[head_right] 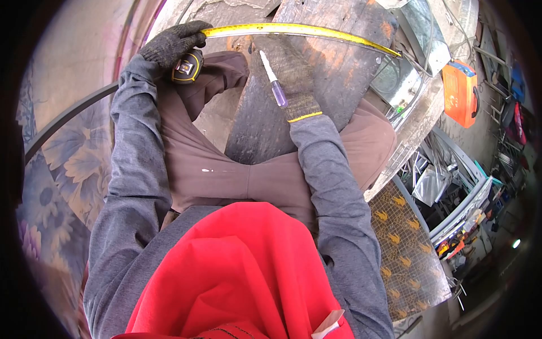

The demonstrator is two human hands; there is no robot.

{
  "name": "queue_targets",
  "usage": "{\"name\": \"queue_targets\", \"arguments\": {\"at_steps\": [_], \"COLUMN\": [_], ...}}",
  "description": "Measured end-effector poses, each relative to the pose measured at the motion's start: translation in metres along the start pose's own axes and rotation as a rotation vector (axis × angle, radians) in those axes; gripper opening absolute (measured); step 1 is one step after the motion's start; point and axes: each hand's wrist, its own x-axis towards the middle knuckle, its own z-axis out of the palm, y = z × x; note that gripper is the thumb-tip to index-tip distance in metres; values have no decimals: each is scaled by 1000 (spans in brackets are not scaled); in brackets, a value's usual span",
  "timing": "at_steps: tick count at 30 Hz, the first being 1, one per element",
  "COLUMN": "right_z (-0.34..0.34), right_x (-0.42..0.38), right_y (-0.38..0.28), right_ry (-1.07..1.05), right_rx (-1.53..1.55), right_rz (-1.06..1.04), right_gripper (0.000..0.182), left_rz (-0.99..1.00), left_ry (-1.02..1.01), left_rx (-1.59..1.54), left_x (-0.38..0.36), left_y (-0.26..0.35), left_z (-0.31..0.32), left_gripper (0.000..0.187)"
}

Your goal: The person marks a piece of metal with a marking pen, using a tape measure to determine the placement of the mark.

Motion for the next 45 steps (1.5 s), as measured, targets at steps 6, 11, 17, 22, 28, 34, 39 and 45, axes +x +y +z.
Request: {"name": "queue_targets", "arguments": {"at_steps": [6,11,17,22,28,34,39,45], "right_z": [-1,-1,1,0,2,-2,2,3], "right_x": [-4,-1,-3,3,4,8,7,5], "right_y": [2,-2,-4,-11,-12,-19,-15,-13], "right_ry": [-20,23,-15,13,4,8,24,-1], "right_rx": [50,-60,236,90,86,43,42,1], "right_rz": [3,-52,70,14,42,62,25,21], "right_gripper": [41,40,38,36,36,35,34,33], "left_rz": [7,-7,1,-49,-17,-33,-5,-35], "left_ry": [6,0,-12,-26,-26,-19,-11,-13], "left_rx": [22,35,34,-15,-31,-40,-16,-50], "left_x": [-1,-3,-2,1,4,1,1,3], "left_y": [3,7,3,0,-5,-3,-3,-6], "left_z": [0,-1,-2,0,0,1,1,2], "left_gripper": [35,37,38,37,36,37,37,36]}}
